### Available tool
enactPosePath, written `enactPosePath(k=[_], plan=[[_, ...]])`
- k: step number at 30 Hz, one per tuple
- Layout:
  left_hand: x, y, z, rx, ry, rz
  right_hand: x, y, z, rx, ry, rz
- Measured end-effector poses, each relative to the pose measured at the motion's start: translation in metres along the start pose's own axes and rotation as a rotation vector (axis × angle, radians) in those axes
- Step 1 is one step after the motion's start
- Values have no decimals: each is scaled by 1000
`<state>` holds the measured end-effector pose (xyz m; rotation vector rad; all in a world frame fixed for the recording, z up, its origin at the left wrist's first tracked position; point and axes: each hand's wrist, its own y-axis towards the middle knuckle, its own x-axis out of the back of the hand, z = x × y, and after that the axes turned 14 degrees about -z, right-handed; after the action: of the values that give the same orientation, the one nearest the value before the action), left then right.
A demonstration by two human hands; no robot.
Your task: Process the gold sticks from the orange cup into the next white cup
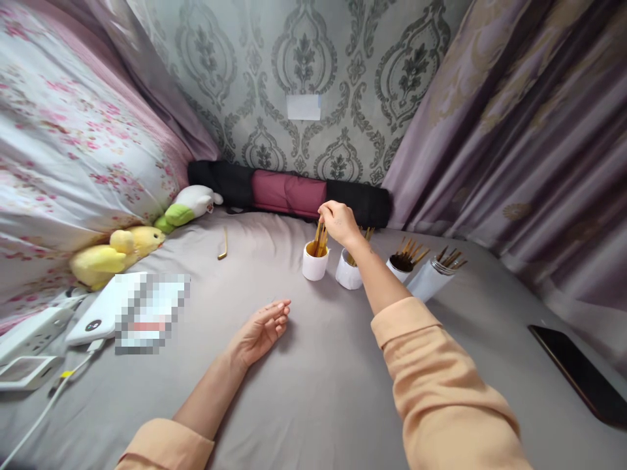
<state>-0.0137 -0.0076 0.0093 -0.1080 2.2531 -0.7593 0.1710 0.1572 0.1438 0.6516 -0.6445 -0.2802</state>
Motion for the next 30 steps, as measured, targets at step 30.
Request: enactPosePath(k=[30], plan=[[-2, 0, -1, 5, 1, -30, -23, -3, -9, -53, -290, 140]])
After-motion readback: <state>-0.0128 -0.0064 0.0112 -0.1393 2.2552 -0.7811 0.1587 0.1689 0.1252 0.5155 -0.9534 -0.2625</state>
